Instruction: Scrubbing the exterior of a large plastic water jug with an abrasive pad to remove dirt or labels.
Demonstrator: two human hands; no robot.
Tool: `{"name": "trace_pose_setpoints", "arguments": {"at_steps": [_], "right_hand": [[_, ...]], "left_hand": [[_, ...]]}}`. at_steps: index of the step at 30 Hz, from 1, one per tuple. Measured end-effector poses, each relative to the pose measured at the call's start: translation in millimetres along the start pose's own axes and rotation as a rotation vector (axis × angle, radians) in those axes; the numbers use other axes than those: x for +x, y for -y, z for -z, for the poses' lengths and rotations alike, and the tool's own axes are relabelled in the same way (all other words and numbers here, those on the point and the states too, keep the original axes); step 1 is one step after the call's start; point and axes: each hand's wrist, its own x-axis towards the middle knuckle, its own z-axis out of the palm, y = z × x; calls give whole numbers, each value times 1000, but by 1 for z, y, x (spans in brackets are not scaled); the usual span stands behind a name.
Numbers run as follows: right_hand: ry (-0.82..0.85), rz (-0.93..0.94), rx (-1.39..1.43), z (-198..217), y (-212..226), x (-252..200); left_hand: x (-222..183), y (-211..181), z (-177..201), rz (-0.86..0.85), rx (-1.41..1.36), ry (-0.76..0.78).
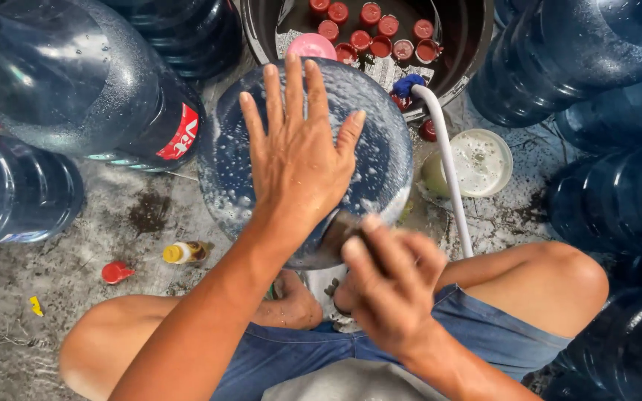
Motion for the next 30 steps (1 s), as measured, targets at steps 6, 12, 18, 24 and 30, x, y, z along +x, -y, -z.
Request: {"name": "trace_pose_setpoints", "arguments": {"at_steps": [6, 12, 18, 24, 30], "right_hand": [[147, -55, -49, 31, -56, 23], [119, -11, -58, 25, -21, 21], [14, -155, 49, 9, -59, 5], [-116, 59, 64, -28, -4, -50], [-387, -322, -29, -54, -40, -39]], "left_hand": [[-8, -1, 4, -130, -55, 158], [-1, 28, 4, -194, 7, 83], [-14, 26, 3, -199, 8, -23], [-7, 18, 6, -168, -8, 71], [-5, 17, 3, -135, 29, 47]]}}
